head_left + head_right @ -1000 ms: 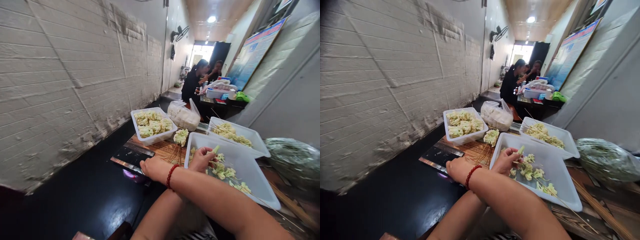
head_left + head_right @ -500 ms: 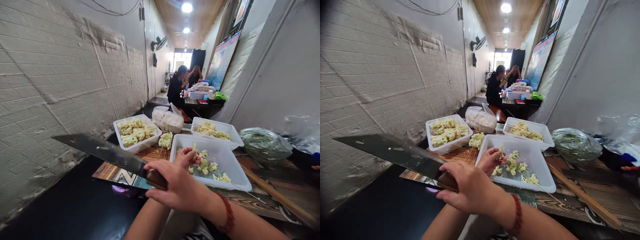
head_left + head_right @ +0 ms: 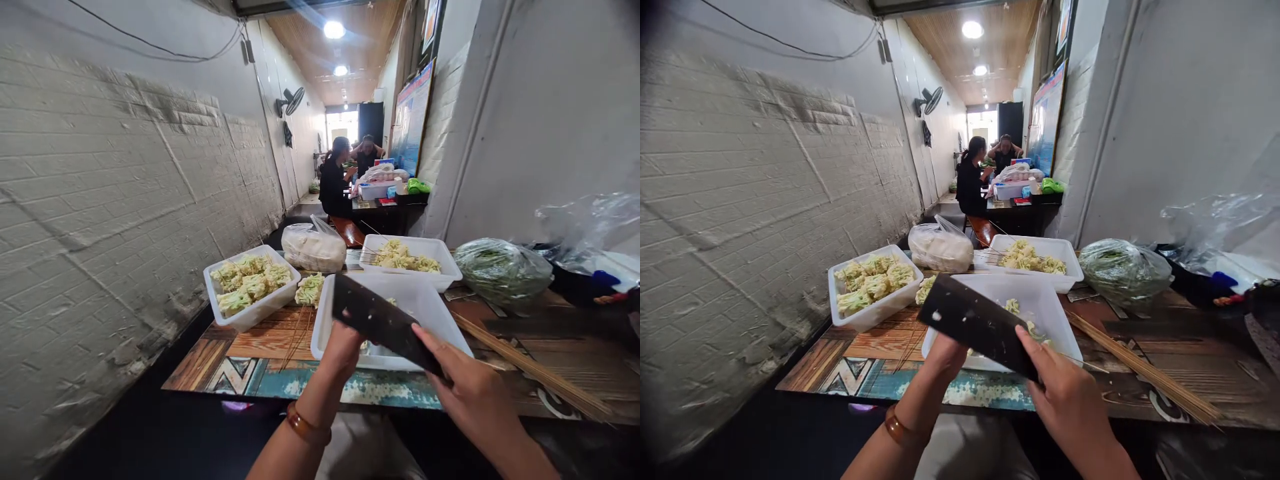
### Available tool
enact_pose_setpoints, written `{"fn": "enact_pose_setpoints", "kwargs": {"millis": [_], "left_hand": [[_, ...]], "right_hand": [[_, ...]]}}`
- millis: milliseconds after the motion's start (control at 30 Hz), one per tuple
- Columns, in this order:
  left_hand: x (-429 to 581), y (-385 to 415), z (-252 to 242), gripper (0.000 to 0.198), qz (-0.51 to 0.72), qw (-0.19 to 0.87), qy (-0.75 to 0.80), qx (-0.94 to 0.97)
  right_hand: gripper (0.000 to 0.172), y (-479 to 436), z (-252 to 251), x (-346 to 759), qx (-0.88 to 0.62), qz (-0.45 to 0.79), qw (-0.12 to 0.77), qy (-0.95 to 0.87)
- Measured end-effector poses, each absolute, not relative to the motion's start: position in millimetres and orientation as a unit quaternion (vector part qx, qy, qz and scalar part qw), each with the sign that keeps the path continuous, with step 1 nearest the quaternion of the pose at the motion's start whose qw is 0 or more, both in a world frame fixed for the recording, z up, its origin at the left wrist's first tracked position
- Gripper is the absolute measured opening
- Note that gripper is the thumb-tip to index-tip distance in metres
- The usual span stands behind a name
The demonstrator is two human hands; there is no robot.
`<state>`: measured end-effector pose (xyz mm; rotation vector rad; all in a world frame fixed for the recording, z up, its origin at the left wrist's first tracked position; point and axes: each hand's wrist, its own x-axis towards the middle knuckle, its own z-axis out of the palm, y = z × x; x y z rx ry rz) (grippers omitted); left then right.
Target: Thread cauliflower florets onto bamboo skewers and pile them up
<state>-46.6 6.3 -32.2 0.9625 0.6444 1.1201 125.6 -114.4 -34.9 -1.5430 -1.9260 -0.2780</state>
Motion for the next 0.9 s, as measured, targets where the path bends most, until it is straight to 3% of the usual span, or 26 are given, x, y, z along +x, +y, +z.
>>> {"fn": "enact_pose_setpoints", "kwargs": {"millis": [100,200,567,767,900], "left_hand": [[-50,0,-35,0.041,0.540,0.699,0.274,0.380],[-52,0,-34,0.038,0.487,0.744,0.253,0.381],[-55,1,-35,0.027,0.511,0.663,0.361,0.412],[-58,0,-25,0.021,0.476,0.685,0.363,0.415],[-66,-10,-20,0.027,0.486,0.696,0.315,0.425]], "right_hand": [[0.078,-116,-41,113,-0.583,-0.105,0.306,-0.745],[0.085,-116,-44,105,-0.571,-0.112,0.296,-0.758],[0.092,-111,-52,109,-0.568,-0.152,0.267,-0.764],[0.095,-109,-52,104,-0.550,-0.128,0.278,-0.777],[0.096,-108,-52,103,-0.561,-0.151,0.277,-0.766]]}}
